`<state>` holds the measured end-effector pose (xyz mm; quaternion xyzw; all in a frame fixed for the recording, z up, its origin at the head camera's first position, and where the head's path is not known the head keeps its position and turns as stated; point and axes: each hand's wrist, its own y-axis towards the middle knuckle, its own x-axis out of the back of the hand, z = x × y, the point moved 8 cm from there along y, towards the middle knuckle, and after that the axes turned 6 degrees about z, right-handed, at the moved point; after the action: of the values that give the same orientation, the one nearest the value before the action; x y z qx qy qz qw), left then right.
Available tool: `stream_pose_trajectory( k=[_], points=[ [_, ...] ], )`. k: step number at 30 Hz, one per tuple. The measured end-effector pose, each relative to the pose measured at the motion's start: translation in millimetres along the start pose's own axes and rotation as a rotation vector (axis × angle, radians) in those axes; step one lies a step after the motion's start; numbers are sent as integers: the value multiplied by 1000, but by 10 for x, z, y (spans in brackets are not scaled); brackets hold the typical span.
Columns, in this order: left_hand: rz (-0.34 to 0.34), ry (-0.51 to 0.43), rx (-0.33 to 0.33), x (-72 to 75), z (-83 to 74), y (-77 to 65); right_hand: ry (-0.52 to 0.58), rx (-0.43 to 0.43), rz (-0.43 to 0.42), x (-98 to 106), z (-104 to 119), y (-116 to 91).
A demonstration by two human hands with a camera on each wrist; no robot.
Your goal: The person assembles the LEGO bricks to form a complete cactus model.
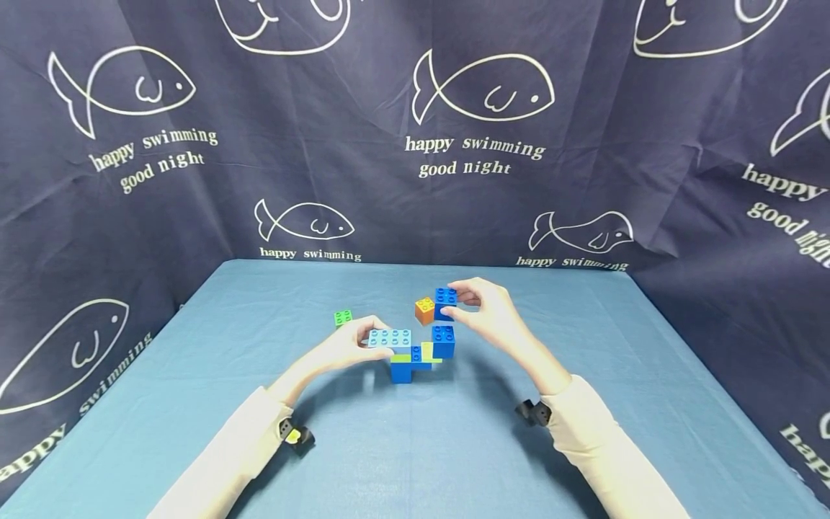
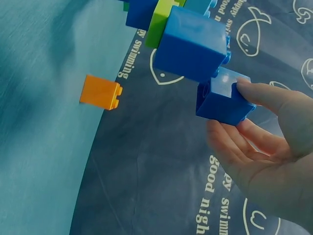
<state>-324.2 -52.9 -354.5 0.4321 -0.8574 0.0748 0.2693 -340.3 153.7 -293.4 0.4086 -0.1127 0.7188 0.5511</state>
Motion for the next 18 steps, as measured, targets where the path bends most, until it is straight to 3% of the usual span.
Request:
stream_pose_trajectory(
  k=[12,18],
  points=[
    [2,4,3,-6,12,14,35,13,35,-114,134,-3],
    [-1,4,19,-32,322,132,59,42,45,-174,209,-13]
  ],
)
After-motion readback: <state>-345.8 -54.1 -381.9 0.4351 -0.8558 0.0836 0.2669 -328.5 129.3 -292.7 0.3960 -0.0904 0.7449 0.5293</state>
